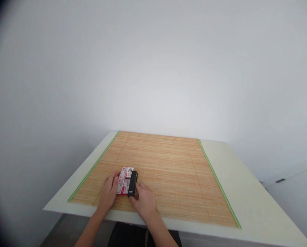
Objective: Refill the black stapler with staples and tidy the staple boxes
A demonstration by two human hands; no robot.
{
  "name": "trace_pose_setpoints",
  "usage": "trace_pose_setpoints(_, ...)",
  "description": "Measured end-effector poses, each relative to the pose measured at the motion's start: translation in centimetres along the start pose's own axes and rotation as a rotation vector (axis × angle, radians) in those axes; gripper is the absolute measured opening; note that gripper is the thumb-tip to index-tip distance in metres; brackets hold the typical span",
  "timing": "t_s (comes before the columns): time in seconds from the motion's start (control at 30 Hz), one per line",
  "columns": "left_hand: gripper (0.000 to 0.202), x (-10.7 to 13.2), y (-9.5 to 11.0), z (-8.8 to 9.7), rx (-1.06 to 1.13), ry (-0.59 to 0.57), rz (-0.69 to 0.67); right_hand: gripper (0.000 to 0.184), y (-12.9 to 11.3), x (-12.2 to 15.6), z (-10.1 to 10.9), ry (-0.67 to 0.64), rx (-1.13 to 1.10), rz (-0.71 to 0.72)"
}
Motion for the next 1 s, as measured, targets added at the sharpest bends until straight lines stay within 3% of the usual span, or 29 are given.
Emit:
trace_pose_setpoints(0.17,0.051,0.1,-1.2,0.5,-0.040,0.075,0.054,0.037,-1.5,-1.2,-1.4,0.004,0.066,0.003)
trace_pose_setpoints(0.33,0.050,0.1,-0.8,0.6,-0.083,0.084,0.052,0.050,-1.8,-1.6,-2.0,0.023,0.099,0.025)
trace_pose_setpoints(0.63,0.050,0.2,-0.8,0.6,-0.151,0.141,0.034,0.057,-2.0,-1.6,-2.0,0.036,0.091,0.012)
trace_pose_setpoints(1.0,0.055,0.2,-1.3,0.3,-0.159,0.131,0.064,0.059,-2.1,-1.5,-2.2,0.052,0.071,0.007)
Point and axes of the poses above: each hand's wrist, its own x-axis away from the middle knuckle, its own z-axis out of the back of the hand, y = z × x, the point moved 7 cm from there along -x, towards the middle knuckle, and after that the axes turned 9 degrees about -y, right-handed, at the moved point
